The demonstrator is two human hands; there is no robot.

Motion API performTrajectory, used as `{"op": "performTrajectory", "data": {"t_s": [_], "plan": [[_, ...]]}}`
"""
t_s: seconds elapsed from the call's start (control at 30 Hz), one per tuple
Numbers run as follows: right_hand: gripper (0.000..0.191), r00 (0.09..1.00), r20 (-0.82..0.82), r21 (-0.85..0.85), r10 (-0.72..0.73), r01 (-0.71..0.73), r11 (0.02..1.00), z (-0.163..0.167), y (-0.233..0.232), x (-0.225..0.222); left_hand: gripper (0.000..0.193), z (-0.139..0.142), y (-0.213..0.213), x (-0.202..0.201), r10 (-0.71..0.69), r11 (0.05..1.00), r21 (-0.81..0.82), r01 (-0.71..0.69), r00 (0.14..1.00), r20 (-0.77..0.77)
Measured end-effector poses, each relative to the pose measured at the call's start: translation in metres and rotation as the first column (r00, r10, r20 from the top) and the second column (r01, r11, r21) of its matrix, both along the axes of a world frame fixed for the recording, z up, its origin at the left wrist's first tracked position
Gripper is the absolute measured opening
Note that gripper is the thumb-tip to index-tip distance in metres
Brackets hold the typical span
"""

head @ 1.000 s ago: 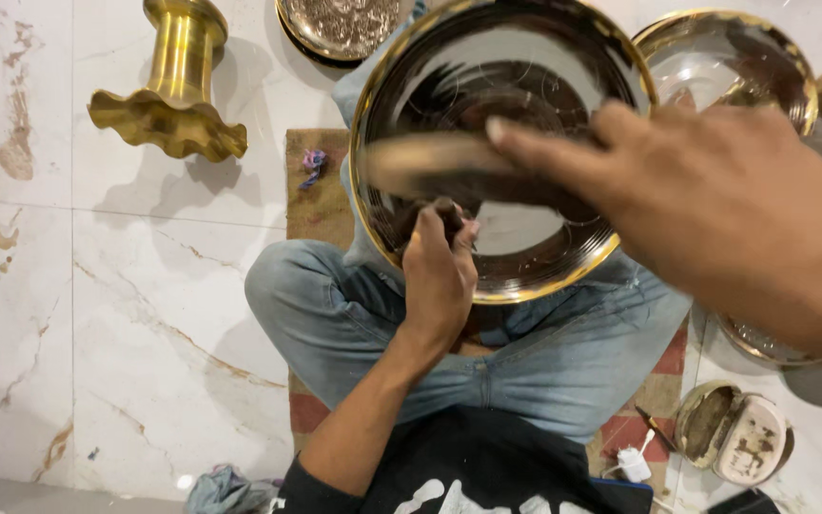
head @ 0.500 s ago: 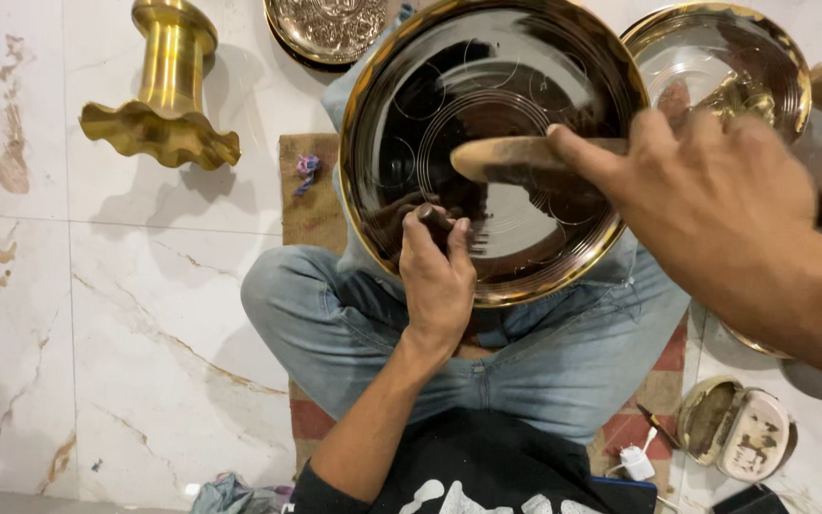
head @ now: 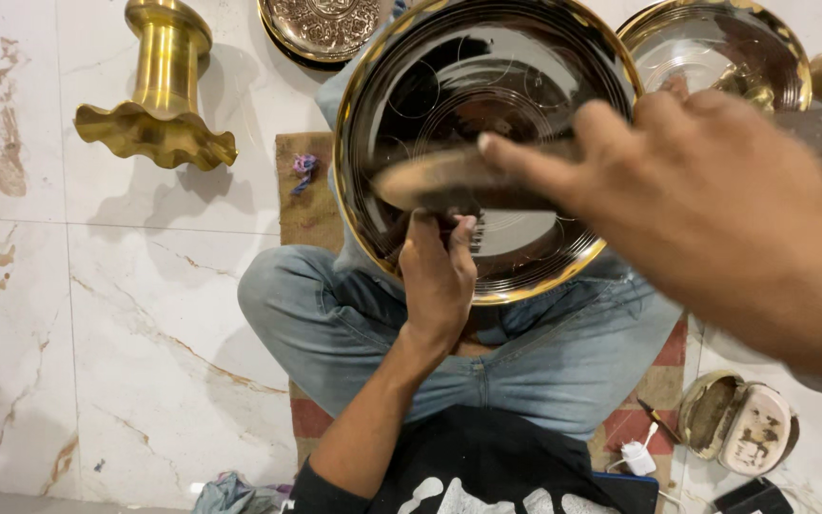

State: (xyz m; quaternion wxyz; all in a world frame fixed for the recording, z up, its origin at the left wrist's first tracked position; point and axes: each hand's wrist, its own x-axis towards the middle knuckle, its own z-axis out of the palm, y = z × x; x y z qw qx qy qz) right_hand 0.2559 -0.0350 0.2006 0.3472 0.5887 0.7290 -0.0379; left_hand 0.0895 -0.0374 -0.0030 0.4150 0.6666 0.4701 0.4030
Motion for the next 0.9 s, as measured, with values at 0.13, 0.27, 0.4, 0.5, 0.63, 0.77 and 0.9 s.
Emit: {"op": "performTrajectory", "data": {"t_s": [0.13, 0.27, 0.4, 0.5, 0.63, 0.77, 0.9], "plan": [[0.084, 0.996, -0.027, 0.256, 0.08, -0.07, 0.964, -0.01, -0.016, 0.018, 0.019, 0.006, 0.006, -0.001, -0.072, 0.993, 0.088, 0.075, 0.997, -0.036], [0.092, 0.902, -0.379, 0.196, -0.207, 0.297, 0.934, -0.023, -0.023, 0.033, 0.019, 0.009, 0.014, -0.002, -0.196, 0.98, 0.022, 0.197, 0.979, -0.056], [0.076, 0.937, -0.114, 0.046, -0.329, 0.336, 0.941, -0.032, -0.047, 0.043, 0.019, 0.009, 0.023, -0.007, -0.339, 0.939, 0.031, 0.341, 0.939, -0.057], [0.084, 0.828, -0.461, 0.281, -0.32, 0.478, 0.832, -0.049, -0.066, 0.054, 0.028, 0.006, 0.039, -0.005, -0.459, 0.871, 0.144, 0.47, 0.882, -0.104], [0.057, 0.822, -0.376, 0.322, -0.428, 0.549, 0.771, -0.079, -0.108, 0.057, 0.031, 0.003, 0.059, 0.0, -0.669, 0.719, 0.104, 0.687, 0.725, -0.165], [0.078, 0.42, -0.868, 0.264, -0.265, 0.842, 0.47, -0.12, -0.147, 0.042, 0.037, 0.001, 0.077, 0.01, -0.823, 0.514, 0.147, 0.845, 0.534, -0.192], [0.066, 0.402, -0.796, 0.231, -0.452, 0.893, 0.388, -0.156, -0.184, 0.025, 0.04, -0.002, 0.088, 0.016, -0.894, 0.374, 0.078, 0.924, 0.381, -0.235]]}}
